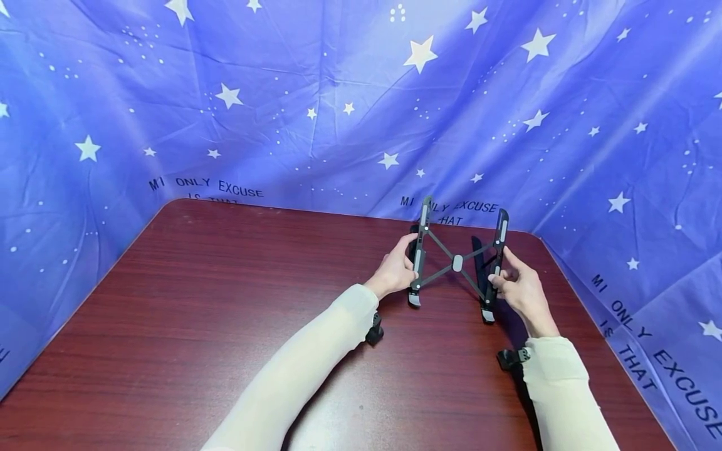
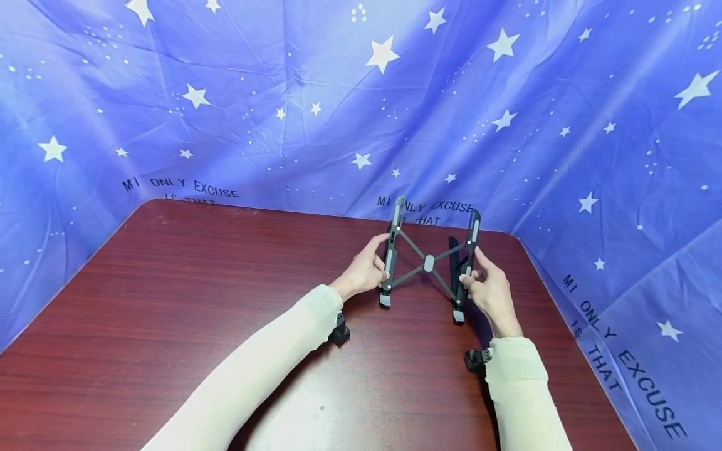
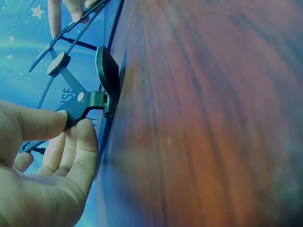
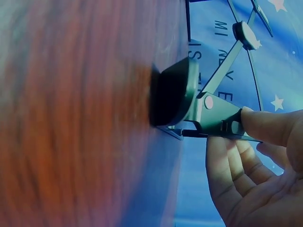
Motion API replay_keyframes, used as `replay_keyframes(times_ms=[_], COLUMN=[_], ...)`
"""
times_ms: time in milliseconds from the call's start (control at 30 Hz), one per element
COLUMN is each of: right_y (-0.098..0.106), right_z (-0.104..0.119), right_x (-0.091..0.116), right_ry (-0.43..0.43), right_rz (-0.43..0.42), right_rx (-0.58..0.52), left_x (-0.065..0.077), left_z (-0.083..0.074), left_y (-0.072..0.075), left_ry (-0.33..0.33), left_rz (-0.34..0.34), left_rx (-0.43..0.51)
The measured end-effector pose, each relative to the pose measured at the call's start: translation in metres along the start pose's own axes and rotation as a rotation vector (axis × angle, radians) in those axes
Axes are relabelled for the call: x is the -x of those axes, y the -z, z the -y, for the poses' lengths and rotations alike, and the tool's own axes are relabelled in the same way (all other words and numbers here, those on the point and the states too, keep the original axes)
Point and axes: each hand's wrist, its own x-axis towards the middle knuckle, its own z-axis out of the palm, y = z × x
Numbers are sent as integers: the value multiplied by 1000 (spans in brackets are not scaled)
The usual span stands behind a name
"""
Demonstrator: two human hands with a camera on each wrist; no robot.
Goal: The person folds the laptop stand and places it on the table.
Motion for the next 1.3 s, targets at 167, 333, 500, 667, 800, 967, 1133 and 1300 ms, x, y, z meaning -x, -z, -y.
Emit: replay_keyframes(times_ms=[167,333,500,667,800,967,1133,1300], right_y=[-3,-7,-7,-2,0,4,3,4], right_z=[3,5,6,5,4,2,1,0], right_x=[-1,-3,-5,-9,-15,-21,-24,-24], right_ry=[2,9,45,81,90,112,115,95], right_rz=[4,12,35,45,27,42,52,36], right_rx=[-1,-14,40,29,-48,-91,-96,-121], left_x=[2,3,3,1,-4,-11,-15,-17], left_z=[1,3,5,4,1,-5,-4,-4], left_y=[5,8,9,10,14,16,15,14], left_ry=[5,2,-18,-26,-42,-39,-34,-38], left_rz=[4,-3,-16,-33,-77,-86,-73,-64], left_rx=[0,-6,-11,33,101,121,111,134])
